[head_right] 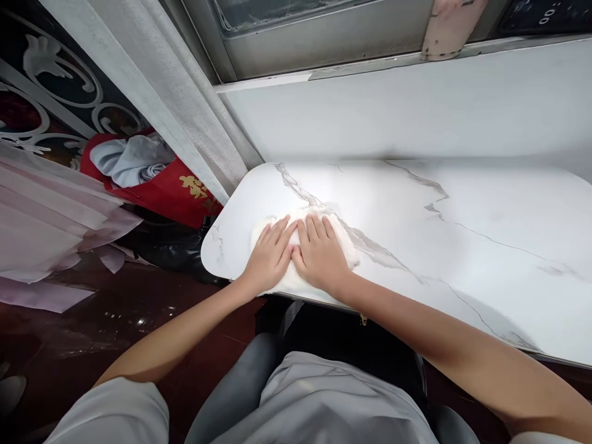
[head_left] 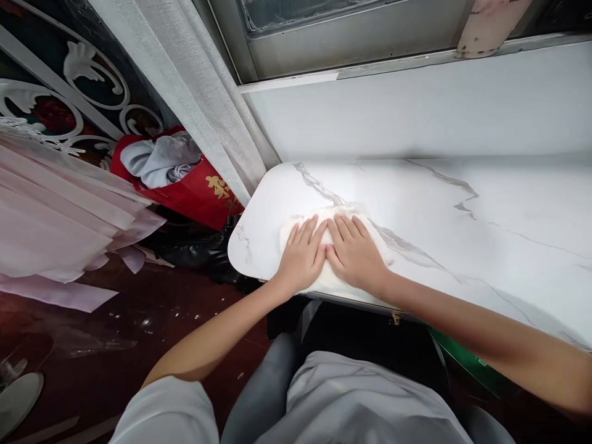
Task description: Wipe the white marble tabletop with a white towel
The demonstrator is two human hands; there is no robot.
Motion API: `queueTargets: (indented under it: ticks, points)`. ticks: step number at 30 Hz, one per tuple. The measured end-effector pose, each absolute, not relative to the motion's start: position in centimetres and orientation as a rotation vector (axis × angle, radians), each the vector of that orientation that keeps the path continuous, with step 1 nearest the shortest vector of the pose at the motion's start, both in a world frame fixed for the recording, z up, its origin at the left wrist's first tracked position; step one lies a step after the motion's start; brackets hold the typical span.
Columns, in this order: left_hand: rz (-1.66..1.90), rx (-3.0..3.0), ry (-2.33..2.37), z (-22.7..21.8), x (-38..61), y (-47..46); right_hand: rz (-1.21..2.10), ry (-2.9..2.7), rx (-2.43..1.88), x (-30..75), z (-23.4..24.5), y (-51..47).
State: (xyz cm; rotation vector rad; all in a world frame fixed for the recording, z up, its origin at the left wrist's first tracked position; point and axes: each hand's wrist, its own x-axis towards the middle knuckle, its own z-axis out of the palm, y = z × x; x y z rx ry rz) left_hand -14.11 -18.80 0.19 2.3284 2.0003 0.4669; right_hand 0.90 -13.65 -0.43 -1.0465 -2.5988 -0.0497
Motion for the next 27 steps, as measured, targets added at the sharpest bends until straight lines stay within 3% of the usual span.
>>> queueTargets:
  ticks: [13,27]
  points:
    - [0.405,2.37,1.863,0.4,-9.6,-18.4,-0.145,-2.554,-1.166,5.5,-0.6,-14.8]
    - [0.433,2.456,1.711,-0.8,-12.3,1.3,-0.01,-2.414,-1.361,3.1,-1.9,3.0]
